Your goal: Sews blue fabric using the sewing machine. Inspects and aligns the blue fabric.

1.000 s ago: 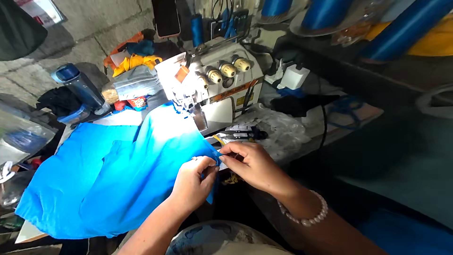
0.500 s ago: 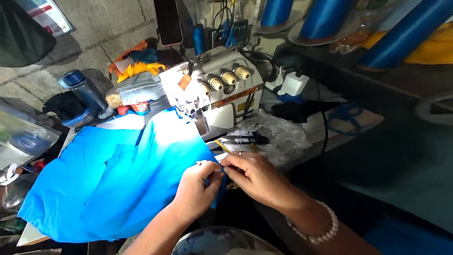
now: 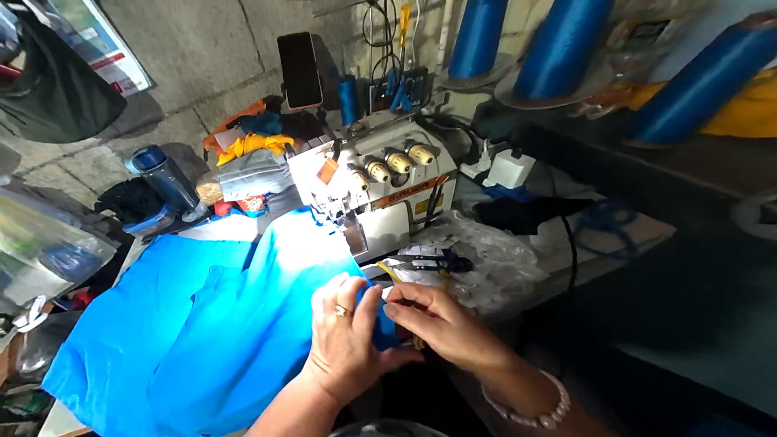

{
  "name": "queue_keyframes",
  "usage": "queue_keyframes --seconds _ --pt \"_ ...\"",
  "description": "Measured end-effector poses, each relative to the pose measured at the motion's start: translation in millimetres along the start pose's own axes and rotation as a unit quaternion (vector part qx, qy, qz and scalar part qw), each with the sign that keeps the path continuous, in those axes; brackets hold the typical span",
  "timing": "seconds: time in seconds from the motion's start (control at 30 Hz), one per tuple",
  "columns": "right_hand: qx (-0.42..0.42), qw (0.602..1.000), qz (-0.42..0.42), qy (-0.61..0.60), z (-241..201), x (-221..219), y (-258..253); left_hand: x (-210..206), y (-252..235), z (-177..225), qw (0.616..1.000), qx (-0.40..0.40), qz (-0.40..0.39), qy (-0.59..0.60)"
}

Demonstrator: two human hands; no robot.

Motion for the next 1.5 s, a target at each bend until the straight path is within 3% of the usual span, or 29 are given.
queue_keyframes --seconds 0.07,0.3,0.43,0.53,0.63,0.73,0.83,0.93,1.03,1.13,1.23,1.3,1.4,1.5 --pt "0.002 1.0 0.011 -0.006 4 -4 1 -10 7 -7 0.998 -0.02 -0.012 -0.059" --pt "0.016 0.998 0.022 0.056 8 -8 -28 15 -10 -34 0.992 0.046 -0.041 -0.113" --pt "-0.04 0.997 0.006 0.064 -3 -10 -58 30 -18 -54 0.992 0.058 -0.062 -0.097" --pt "-0.086 0.995 0.027 0.048 -10 -15 -82 37 -26 -70 0.985 0.139 -0.095 -0.049" --pt "-0.099 0.993 0.058 0.019 -6 -22 -102 42 -33 -90 0.951 0.257 -0.171 0.024" --pt "-0.091 0.992 0.084 0.035 0 -25 -105 42 -48 -114 0.939 0.266 -0.216 0.038" --pt "-0.033 0.985 0.114 0.122 5 -21 -85 42 -55 -134 0.917 0.306 -0.253 0.048" --pt "0.03 0.92 0.189 0.341 16 -5 -56 37 -58 -154 0.906 0.31 -0.284 0.047" --pt "-0.029 0.852 0.124 0.508 34 17 -36 39 -56 -164 0.909 0.306 -0.28 0.032" --pt "-0.075 0.813 0.087 0.571 49 32 -32 53 -44 -154 0.9 0.356 -0.251 0.037" --pt "-0.124 0.828 0.01 0.547 46 40 -38 69 -34 -137 0.904 0.37 -0.21 0.039" --pt "-0.173 0.849 -0.06 0.496 45 46 -45 77 -41 -125 0.939 0.318 -0.131 -0.012" --pt "-0.178 0.878 -0.069 0.439 50 56 -50 75 -73 -116 0.965 0.256 -0.04 -0.048" --pt "-0.164 0.887 -0.068 0.427 54 58 -49 48 -110 -138 0.941 0.319 -0.11 -0.008"
Point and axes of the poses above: each hand's wrist, its own y-axis away from the middle knuckle, its own x-axis out of the back of the hand, z = x × y, the point moved 4 cm from there along -y, towards the middle knuckle, and after that the axes turned 15 degrees about y, right-handed, at the moved point
